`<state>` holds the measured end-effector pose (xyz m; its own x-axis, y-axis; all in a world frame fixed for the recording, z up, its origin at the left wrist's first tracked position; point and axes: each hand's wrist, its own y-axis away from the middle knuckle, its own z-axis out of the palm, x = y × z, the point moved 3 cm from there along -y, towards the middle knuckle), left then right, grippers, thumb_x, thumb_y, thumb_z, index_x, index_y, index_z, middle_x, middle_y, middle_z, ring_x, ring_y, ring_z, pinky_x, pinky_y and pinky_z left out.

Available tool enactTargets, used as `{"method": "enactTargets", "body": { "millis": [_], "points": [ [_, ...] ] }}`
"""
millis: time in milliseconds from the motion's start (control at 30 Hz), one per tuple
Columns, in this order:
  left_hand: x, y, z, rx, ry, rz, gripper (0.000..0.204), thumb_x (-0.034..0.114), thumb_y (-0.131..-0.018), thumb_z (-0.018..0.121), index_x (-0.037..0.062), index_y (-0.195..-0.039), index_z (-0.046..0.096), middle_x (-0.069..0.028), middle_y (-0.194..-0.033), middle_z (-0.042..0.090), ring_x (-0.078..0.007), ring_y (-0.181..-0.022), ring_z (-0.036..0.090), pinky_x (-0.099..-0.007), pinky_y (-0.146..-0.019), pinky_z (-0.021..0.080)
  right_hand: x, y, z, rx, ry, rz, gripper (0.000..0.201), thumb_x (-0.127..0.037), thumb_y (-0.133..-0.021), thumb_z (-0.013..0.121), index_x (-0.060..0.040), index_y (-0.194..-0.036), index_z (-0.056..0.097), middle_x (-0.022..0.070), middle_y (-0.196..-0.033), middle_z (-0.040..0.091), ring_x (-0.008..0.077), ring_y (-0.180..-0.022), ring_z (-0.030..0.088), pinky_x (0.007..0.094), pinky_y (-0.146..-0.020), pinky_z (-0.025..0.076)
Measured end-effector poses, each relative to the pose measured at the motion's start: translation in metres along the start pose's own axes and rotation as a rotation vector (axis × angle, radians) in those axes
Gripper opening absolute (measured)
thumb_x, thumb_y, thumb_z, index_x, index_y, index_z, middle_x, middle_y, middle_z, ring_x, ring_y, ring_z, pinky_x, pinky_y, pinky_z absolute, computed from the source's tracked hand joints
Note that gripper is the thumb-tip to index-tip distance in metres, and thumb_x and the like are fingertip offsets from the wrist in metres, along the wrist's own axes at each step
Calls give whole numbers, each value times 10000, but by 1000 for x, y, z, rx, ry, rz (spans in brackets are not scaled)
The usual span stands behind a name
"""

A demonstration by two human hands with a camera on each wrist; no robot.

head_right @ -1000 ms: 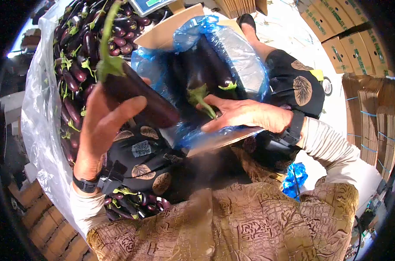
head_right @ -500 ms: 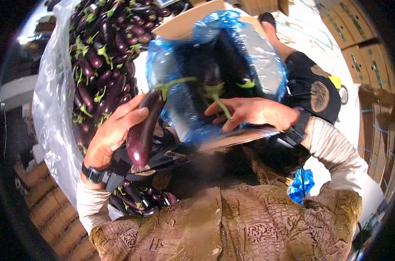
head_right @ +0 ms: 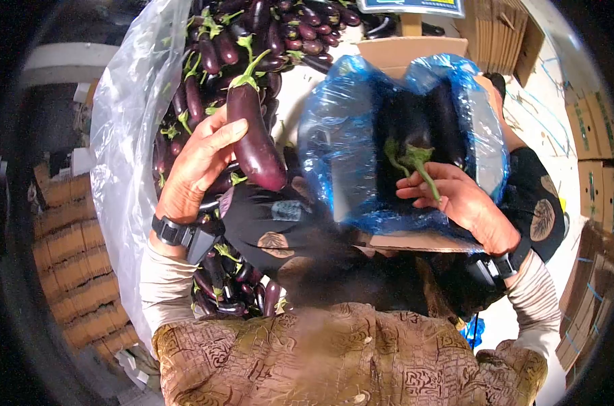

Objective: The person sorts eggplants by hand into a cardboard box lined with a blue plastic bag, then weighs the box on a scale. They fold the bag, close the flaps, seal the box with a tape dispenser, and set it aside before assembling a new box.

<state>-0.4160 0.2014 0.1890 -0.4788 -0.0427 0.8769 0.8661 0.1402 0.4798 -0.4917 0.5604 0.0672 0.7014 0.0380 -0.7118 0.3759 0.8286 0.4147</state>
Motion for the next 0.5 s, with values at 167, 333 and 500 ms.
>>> {"method": "enactTargets", "body": {
  "millis": [167, 333, 500],
  "points": [
    [-8, 0, -35, 186, -135, 102, 480, 374, -814, 771, 103, -1172, 603, 36, -966, 607, -57, -807, 552, -229, -696, 447, -1, -4, -4, 173, -101, 50, 227, 6, -906, 536, 107, -1103, 584, 251, -1180, 630, 309, -1026, 680, 290, -770, 592],
    [-31, 20, -77, 396, -170, 218, 478, 276, -820, 756, 35, -1193, 578, -41, -1011, 631, -150, -935, 595, -319, -859, 487, -9, -4, 4, 209, -64, 88, 210, 35, -895, 517, 92, -1067, 624, 239, -1119, 660, 283, -1005, 688, 290, -755, 592],
    [-144, 58, -103, 392, -282, 9, 534, 268, -799, 745, 29, -1241, 565, -38, -1086, 625, -139, -989, 565, -307, -894, 454, -10, -5, -7, 195, 15, 148, 231, -20, -917, 507, 67, -1104, 611, 222, -1118, 666, 241, -954, 699, 292, -757, 583]
  ]
}}
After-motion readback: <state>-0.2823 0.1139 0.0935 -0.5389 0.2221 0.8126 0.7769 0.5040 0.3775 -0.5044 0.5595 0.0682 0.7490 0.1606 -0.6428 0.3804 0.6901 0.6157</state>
